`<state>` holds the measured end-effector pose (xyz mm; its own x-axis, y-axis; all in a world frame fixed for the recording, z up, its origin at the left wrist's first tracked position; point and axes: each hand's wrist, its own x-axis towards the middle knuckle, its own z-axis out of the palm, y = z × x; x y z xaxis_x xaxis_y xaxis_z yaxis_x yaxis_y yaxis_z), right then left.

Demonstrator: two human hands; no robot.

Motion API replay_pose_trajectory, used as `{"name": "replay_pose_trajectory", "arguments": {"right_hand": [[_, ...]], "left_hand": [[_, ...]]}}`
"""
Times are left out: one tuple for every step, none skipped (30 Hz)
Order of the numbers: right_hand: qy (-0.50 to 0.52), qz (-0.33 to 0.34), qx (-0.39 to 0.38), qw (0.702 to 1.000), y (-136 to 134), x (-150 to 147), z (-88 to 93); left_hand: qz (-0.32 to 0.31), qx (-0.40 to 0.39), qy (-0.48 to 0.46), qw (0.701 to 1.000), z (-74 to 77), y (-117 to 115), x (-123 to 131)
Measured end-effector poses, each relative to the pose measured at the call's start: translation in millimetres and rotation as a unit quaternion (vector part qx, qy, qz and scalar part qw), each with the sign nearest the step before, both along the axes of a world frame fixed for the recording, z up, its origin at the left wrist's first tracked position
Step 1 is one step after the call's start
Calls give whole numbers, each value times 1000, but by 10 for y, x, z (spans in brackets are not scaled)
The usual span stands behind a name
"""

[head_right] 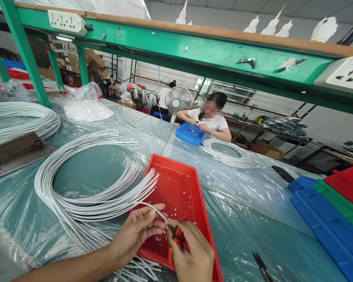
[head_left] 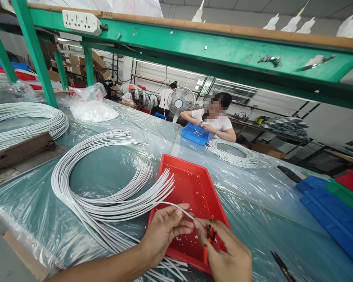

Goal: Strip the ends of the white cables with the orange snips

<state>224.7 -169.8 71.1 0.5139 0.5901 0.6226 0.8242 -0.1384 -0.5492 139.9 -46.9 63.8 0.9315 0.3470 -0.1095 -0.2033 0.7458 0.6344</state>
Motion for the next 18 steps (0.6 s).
{"name": "replay_pose_trajectory", "arguments": {"right_hand": [[82, -14, 9, 997, 21, -8, -15], [170, -18, 15, 985, 42, -17, -37], [253, -12, 19, 967, 64, -26, -63], [322, 2, 24, 946, 86, -37, -93], [376, 20, 28, 926, 105, -47, -126], [415, 33, 30, 909, 122, -58, -160], [440, 40, 29, 896, 136, -66, -192], [457, 43, 28, 888, 144, -73, -219], [467, 41, 28, 883, 147, -76, -238], [470, 40, 25, 881, 144, -77, -247], [464, 37, 18, 885, 137, -77, -243], [453, 36, 7, 891, 125, -78, -225], [441, 36, -4, 897, 109, -81, -193], [428, 32, -11, 903, 91, -87, -151], [419, 28, -12, 907, 71, -98, -102], [415, 30, -10, 909, 49, -114, -50], [418, 45, -10, 907, 27, -135, -1], [424, 73, -21, 902, 2, -158, 42]], "left_hand": [[11, 9, -7, 1000, 9, -7, -6], [22, 25, -13, 999, 16, -10, -9], [35, 47, -17, 998, 22, -7, -10], [48, 73, -17, 996, 26, 0, -6], [59, 100, -13, 993, 26, 12, 0], [66, 122, -5, 990, 24, 26, 9], [69, 138, 4, 988, 20, 42, 19], [68, 145, 15, 987, 13, 58, 29], [64, 146, 26, 987, 7, 73, 37], [59, 143, 35, 987, 1, 86, 43], [54, 139, 41, 988, -2, 98, 46], [50, 138, 45, 988, 0, 109, 47], [48, 139, 46, 988, 7, 121, 44], [48, 143, 46, 987, 19, 133, 39], [50, 148, 45, 987, 37, 146, 32], [54, 154, 44, 986, 58, 160, 26], [60, 162, 42, 984, 80, 174, 19], [67, 173, 39, 982, 103, 187, 13]]}}
